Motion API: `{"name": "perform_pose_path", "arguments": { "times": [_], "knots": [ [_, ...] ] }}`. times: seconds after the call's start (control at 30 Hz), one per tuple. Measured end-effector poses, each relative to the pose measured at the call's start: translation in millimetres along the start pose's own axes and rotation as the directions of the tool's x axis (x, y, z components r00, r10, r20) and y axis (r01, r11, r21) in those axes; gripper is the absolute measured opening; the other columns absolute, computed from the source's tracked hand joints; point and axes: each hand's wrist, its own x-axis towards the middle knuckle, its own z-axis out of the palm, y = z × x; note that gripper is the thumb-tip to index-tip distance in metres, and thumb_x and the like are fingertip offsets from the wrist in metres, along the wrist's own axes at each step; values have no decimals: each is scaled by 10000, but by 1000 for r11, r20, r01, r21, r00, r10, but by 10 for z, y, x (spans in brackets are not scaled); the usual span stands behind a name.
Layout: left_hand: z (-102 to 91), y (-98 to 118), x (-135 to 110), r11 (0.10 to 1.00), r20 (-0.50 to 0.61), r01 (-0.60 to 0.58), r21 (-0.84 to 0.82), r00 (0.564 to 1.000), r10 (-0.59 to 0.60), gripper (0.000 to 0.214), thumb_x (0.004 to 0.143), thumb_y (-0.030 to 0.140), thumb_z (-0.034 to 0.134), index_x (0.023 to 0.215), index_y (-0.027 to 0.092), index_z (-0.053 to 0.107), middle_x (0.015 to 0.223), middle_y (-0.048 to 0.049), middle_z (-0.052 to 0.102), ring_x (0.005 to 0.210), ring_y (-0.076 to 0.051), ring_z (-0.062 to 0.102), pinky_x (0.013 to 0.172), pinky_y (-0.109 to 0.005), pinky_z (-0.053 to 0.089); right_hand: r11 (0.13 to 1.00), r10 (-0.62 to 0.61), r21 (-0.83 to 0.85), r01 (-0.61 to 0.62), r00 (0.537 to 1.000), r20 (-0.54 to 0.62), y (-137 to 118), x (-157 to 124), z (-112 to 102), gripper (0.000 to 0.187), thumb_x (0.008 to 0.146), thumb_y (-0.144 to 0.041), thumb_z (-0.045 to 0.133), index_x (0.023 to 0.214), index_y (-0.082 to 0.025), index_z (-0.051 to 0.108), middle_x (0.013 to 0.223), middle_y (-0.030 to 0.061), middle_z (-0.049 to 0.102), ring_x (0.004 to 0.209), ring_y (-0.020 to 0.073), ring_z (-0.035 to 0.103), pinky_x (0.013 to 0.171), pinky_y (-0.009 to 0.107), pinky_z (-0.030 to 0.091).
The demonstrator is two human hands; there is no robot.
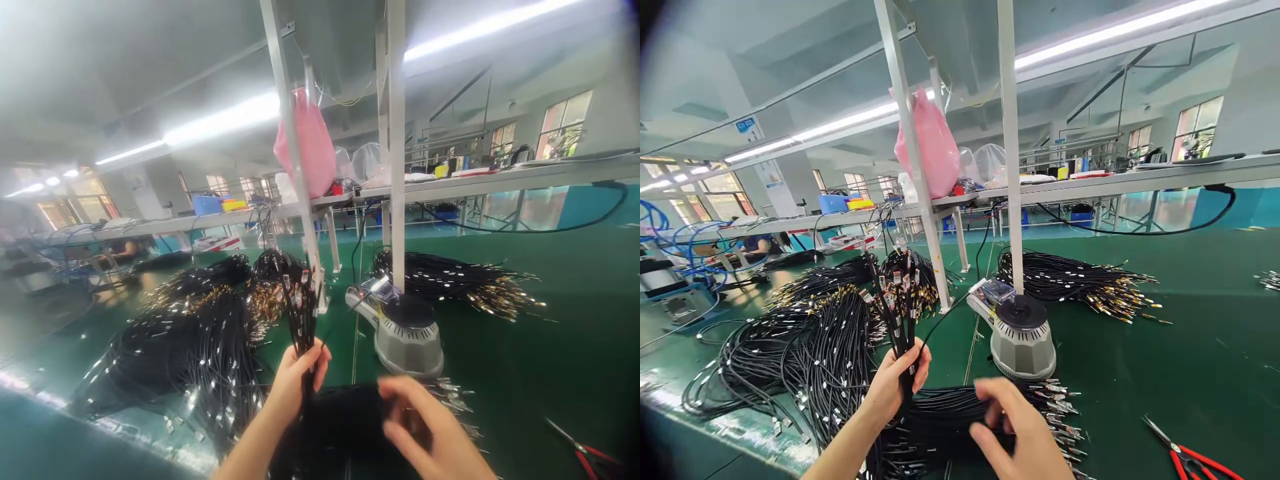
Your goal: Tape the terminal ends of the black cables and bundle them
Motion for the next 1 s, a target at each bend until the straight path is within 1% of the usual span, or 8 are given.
{"name": "perform_pose_path", "arguments": {
  "times": [0.17, 0.3, 0.4, 0.5, 0.6, 0.8, 0.9, 1.0],
  "knots": [
    [-109, 50, -67, 1000, -69, -5, -17, 998, 4, 378, 702, 524, 739, 754, 155, 674, 603, -14, 633, 555, -157, 570, 568, -292, 447, 944, 4, 329, -20, 999, 49, -670, 882, 351, 533, 876, -373, 589, 1374, -227, 465, 1377, 108, 523, 1236, 245, 513, 1011, 402, 449],
    [-253, 67, -64, 1000, -145, -8, -11, 989, 6, 422, 662, 531, 771, 878, 174, 711, 852, -70, 741, 896, -260, 666, 842, -383, 496, 939, -134, 332, 94, 986, 101, -879, 1273, 718, 287, 948, -353, 483, 1165, -206, 601, 1157, 79, 632, 1094, 220, 573, 983, 365, 433],
    [-382, 71, -33, 1000, -129, -3, 12, 992, 5, 450, 539, 431, 879, 866, 157, 735, 912, -102, 755, 1016, -310, 651, 936, -408, 470, 963, -89, 261, 61, 991, 96, -846, 1434, 882, 303, 966, -399, 435, 939, -172, 634, 939, 86, 675, 916, 234, 619, 846, 357, 469],
    [-478, 124, -19, 997, -113, -76, -12, 991, 74, 575, 514, 432, 890, 1016, 198, 732, 1072, -97, 740, 1142, -320, 602, 983, -399, 456, 968, -63, 248, 38, 994, 93, -784, 1495, 936, 366, 979, -451, 384, 983, -181, 632, 935, 91, 697, 881, 240, 638, 810, 352, 467],
    [-480, 256, -1, 987, -170, -163, 12, 972, 163, 530, 695, 508, 767, 1138, 228, 689, 1173, -92, 701, 1123, -283, 610, 893, -348, 509, 977, -39, 211, 9, 990, 138, -771, 1470, 918, 386, 968, -501, 398, 1079, -213, 631, 926, 75, 710, 878, 242, 641, 803, 343, 456],
    [-315, 511, 122, 991, -150, -121, 53, 981, 127, 492, 721, 528, 731, 1044, 161, 680, 847, -66, 707, 489, -136, 563, 331, -227, 405, 990, 41, 116, -83, 945, 326, -743, 1354, 786, 582, 937, -654, 312, 933, -199, 674, 804, 75, 715, 788, 257, 646, 732, 361, 454],
    [-291, 502, 150, 988, -160, -128, 88, 977, 141, 388, 722, 463, 739, 953, 154, 697, 794, -55, 703, 543, -163, 597, 362, -237, 433, 970, 22, 226, -93, 954, 298, -616, 1290, 782, 554, 938, -640, 337, 1015, -202, 668, 830, 62, 716, 803, 242, 647, 751, 359, 465],
    [-326, 445, 142, 984, -126, -98, 150, 985, 118, 267, 714, 361, 728, 903, 172, 718, 825, -56, 731, 794, -222, 668, 632, -294, 548, 925, 12, 362, -115, 962, 274, -477, 1240, 809, 409, 881, -492, 565, 1182, -220, 616, 901, 36, 712, 839, 226, 644, 766, 343, 485]
  ]
}}
